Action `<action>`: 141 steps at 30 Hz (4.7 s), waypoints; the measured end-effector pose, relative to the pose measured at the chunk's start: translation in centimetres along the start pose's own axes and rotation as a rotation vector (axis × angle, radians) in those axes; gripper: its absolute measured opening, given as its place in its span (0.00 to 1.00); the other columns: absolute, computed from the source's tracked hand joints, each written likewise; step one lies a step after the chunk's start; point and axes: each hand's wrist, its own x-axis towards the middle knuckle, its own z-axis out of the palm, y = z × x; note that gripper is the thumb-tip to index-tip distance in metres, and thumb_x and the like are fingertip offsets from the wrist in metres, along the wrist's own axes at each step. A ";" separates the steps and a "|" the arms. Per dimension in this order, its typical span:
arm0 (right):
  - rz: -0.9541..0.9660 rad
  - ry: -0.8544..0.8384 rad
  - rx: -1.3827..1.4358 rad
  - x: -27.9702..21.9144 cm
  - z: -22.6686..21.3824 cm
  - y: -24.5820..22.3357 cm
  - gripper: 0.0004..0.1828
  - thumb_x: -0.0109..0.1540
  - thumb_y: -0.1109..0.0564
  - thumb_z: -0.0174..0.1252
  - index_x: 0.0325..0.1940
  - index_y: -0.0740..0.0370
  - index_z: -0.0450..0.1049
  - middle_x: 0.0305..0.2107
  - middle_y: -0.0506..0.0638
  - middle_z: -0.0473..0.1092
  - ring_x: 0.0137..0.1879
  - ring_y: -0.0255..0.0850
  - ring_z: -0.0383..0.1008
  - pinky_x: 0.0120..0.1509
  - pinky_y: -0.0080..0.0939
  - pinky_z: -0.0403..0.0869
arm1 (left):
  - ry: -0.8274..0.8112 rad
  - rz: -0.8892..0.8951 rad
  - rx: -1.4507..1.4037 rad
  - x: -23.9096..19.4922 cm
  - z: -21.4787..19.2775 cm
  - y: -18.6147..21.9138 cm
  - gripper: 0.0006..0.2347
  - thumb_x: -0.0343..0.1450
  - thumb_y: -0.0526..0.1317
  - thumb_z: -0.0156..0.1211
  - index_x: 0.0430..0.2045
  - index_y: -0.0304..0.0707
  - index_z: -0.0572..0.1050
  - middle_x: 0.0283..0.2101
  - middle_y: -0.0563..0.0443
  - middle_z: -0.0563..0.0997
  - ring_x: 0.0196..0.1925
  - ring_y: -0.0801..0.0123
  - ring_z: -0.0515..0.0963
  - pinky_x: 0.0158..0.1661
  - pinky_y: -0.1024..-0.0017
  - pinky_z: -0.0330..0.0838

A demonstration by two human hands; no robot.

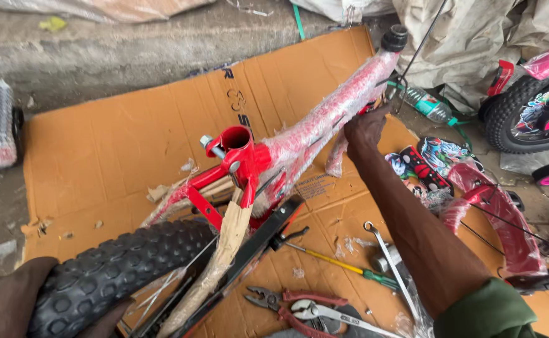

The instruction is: The person assembles a red children's bicycle on a cardboard sheet. They attach the chain to the crankset, install a chain guard with a cartoon decal, and secure a pedal to the crank arm using a screwdriver and wrench.

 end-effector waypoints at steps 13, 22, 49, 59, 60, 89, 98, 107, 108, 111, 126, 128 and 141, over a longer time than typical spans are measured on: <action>-0.385 -0.828 -0.066 -2.9 -4.7 -4.1 0.10 0.60 0.62 0.65 0.44 0.67 0.76 0.34 0.55 0.78 0.33 0.40 0.77 0.35 0.40 0.77 | 0.003 0.026 0.055 2.8 -6.6 -3.2 0.23 0.62 0.50 0.72 0.39 0.27 0.77 0.33 0.34 0.81 0.33 0.50 0.82 0.39 0.58 0.77; -0.792 -0.814 0.266 2.1 -9.6 -5.0 0.18 0.64 0.64 0.52 0.60 0.68 0.66 0.42 0.52 0.74 0.44 0.39 0.78 0.46 0.40 0.79 | -0.040 0.098 0.043 7.2 -7.5 -2.9 0.26 0.60 0.52 0.72 0.40 0.26 0.76 0.32 0.35 0.80 0.32 0.51 0.82 0.37 0.59 0.77; -0.990 -0.247 0.219 -13.3 -10.1 -13.6 0.10 0.73 0.57 0.54 0.55 0.66 0.72 0.44 0.54 0.73 0.52 0.38 0.74 0.59 0.40 0.72 | -0.491 0.059 0.294 18.8 -10.6 1.4 0.34 0.57 0.74 0.57 0.32 0.41 0.80 0.29 0.39 0.84 0.33 0.47 0.84 0.31 0.51 0.77; -0.853 -0.835 0.177 -18.3 -7.9 -20.4 0.21 0.70 0.46 0.53 0.62 0.61 0.75 0.50 0.49 0.78 0.57 0.37 0.75 0.63 0.39 0.72 | -0.434 0.061 0.076 19.6 -8.0 1.0 0.19 0.74 0.53 0.50 0.37 0.33 0.77 0.36 0.32 0.82 0.40 0.38 0.81 0.41 0.45 0.73; -0.830 -0.838 0.200 -18.4 -7.9 -19.9 0.22 0.70 0.46 0.53 0.63 0.61 0.74 0.52 0.51 0.78 0.59 0.38 0.75 0.65 0.40 0.72 | -0.364 0.129 0.007 19.9 -7.3 1.3 0.15 0.75 0.48 0.52 0.38 0.32 0.76 0.38 0.31 0.81 0.41 0.37 0.80 0.41 0.44 0.72; -0.542 0.158 -1.106 -18.9 -28.1 13.0 0.27 0.56 0.45 0.60 0.56 0.59 0.69 0.41 0.58 0.77 0.45 0.56 0.77 0.46 0.59 0.71 | -0.676 -0.441 -1.215 24.2 4.5 7.3 0.19 0.73 0.55 0.54 0.41 0.37 0.74 0.38 0.49 0.81 0.40 0.65 0.84 0.43 0.60 0.84; -0.324 -0.385 -0.794 -14.6 -34.5 15.5 0.14 0.62 0.48 0.57 0.46 0.53 0.81 0.26 0.57 0.79 0.30 0.50 0.82 0.38 0.51 0.78 | -0.697 -0.460 -1.348 24.6 4.9 6.5 0.14 0.73 0.47 0.48 0.44 0.37 0.71 0.43 0.49 0.84 0.40 0.65 0.84 0.43 0.61 0.86; -0.183 0.155 -0.555 10.4 -35.4 20.8 0.12 0.67 0.60 0.59 0.54 0.65 0.76 0.38 0.61 0.75 0.41 0.46 0.77 0.43 0.51 0.78 | -0.610 -0.390 -1.224 24.1 5.2 7.0 0.16 0.76 0.52 0.48 0.44 0.39 0.71 0.44 0.50 0.81 0.44 0.68 0.84 0.44 0.61 0.83; -0.074 0.054 -0.611 13.2 -35.3 22.2 0.15 0.65 0.61 0.60 0.56 0.64 0.75 0.41 0.62 0.74 0.43 0.49 0.77 0.42 0.54 0.78 | -0.600 -0.395 -1.174 23.4 5.6 6.5 0.17 0.76 0.53 0.48 0.44 0.38 0.71 0.44 0.49 0.82 0.45 0.67 0.85 0.45 0.61 0.82; 0.126 -0.382 -0.796 19.8 -35.9 25.8 0.28 0.58 0.64 0.63 0.64 0.63 0.71 0.50 0.66 0.73 0.49 0.57 0.77 0.41 0.61 0.81 | -0.564 -0.224 -1.116 23.0 7.2 5.5 0.20 0.79 0.55 0.46 0.47 0.36 0.70 0.47 0.47 0.79 0.51 0.64 0.85 0.49 0.62 0.81; -0.100 -0.111 -0.611 18.5 -33.2 24.9 0.35 0.59 0.68 0.62 0.69 0.58 0.62 0.53 0.55 0.69 0.57 0.46 0.72 0.59 0.49 0.75 | -0.535 -0.176 -1.060 22.1 6.2 6.1 0.07 0.72 0.45 0.53 0.34 0.44 0.72 0.43 0.55 0.80 0.49 0.70 0.86 0.46 0.72 0.82; -0.205 -0.147 -0.305 15.4 -33.7 22.2 0.35 0.60 0.69 0.62 0.70 0.57 0.61 0.52 0.53 0.69 0.57 0.43 0.72 0.60 0.46 0.74 | -0.522 -0.298 -1.106 22.3 6.1 7.0 0.10 0.73 0.50 0.52 0.37 0.47 0.75 0.41 0.57 0.81 0.46 0.73 0.86 0.42 0.75 0.84; -0.089 -0.866 0.327 -12.6 -26.0 1.5 0.43 0.55 0.79 0.55 0.70 0.50 0.61 0.50 0.43 0.70 0.51 0.35 0.72 0.56 0.41 0.77 | -0.532 -0.290 -1.181 23.2 5.4 7.4 0.20 0.74 0.56 0.54 0.43 0.38 0.80 0.37 0.52 0.82 0.35 0.74 0.83 0.34 0.73 0.85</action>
